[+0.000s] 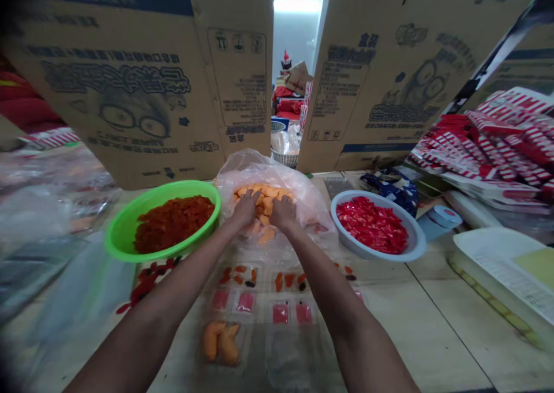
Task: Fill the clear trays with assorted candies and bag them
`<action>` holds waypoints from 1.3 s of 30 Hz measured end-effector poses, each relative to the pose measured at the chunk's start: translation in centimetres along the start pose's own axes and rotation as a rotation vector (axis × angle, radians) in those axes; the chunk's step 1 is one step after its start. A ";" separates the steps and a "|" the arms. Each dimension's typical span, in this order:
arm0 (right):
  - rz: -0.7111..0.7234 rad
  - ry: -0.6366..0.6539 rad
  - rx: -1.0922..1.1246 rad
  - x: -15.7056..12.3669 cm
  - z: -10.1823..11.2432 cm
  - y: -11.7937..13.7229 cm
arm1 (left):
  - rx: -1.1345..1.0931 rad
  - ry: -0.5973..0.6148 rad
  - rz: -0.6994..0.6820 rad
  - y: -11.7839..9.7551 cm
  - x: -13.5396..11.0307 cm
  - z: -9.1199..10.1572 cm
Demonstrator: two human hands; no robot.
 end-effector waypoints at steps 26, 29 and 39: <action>-0.133 0.097 0.404 -30.8 0.4 -6.3 | -0.369 0.495 -0.287 -10.8 -25.0 -2.4; -0.088 0.099 0.178 -31.6 1.3 -5.4 | -0.225 0.465 -0.339 -10.6 -25.3 -2.3; 0.188 0.291 0.068 -33.1 0.9 -3.6 | -0.074 0.427 -0.543 -11.2 -29.8 -2.1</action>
Point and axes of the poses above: each hand's wrist, its own x-axis towards the middle knuckle, its own z-axis out of the back of the hand, y = z × x, the point moved 5 cm from there along x, towards the middle knuckle, and after that the axes turned 5 degrees about x, right-handed, at the moved point
